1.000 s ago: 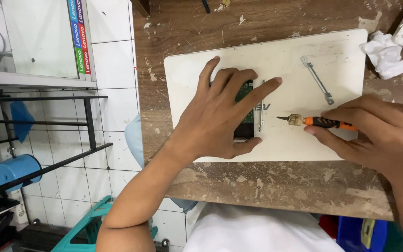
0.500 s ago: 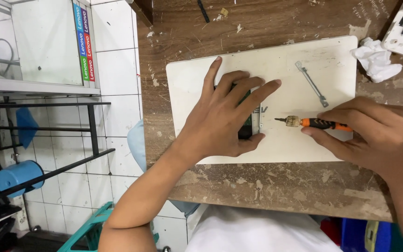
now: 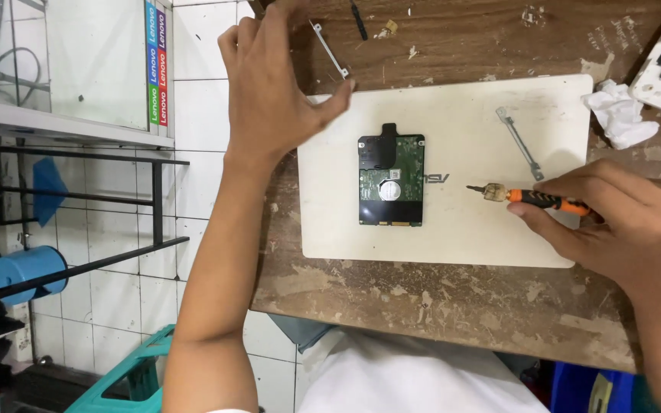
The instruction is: The person uses a screwdriver to remove screws from a hard drive placed on a white cutting board. They systematically unscrew fasteners from the drive's casing, placing the screws on the table, and eventually remove a metal bracket from the device.
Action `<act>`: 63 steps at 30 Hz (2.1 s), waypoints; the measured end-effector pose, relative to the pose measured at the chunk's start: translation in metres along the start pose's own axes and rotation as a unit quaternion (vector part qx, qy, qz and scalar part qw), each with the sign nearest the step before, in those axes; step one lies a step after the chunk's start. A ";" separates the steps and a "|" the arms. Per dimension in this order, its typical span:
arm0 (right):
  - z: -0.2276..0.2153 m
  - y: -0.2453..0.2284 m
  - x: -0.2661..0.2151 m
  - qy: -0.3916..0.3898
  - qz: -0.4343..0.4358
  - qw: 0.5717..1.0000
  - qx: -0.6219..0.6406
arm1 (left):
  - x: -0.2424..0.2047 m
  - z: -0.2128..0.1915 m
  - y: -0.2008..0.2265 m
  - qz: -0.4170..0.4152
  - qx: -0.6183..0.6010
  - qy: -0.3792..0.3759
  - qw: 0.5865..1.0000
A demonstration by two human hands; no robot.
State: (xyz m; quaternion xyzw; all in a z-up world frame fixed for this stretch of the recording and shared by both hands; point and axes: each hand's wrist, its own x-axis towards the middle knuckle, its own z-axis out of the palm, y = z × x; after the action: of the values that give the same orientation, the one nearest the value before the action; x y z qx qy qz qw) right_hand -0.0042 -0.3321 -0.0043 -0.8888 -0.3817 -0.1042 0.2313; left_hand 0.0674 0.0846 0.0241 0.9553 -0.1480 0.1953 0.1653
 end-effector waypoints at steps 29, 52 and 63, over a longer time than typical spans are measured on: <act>0.009 0.007 -0.008 0.134 -0.099 0.983 0.075 | 0.034 0.078 0.118 0.294 -0.057 -0.089 0.950; 0.011 0.006 -0.004 0.130 -0.126 0.980 0.085 | 0.023 0.033 -0.024 -0.127 -0.034 0.116 0.985; 0.010 0.012 -0.008 0.086 -0.111 0.988 0.066 | 0.015 0.056 -0.026 -0.229 -0.093 0.065 0.967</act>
State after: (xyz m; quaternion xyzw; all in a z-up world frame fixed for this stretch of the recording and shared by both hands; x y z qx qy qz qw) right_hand -0.0004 -0.3397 -0.0196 -0.8113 -0.4631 -0.1798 0.3082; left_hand 0.1080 0.0841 -0.0248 0.9293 0.0680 0.1996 0.3031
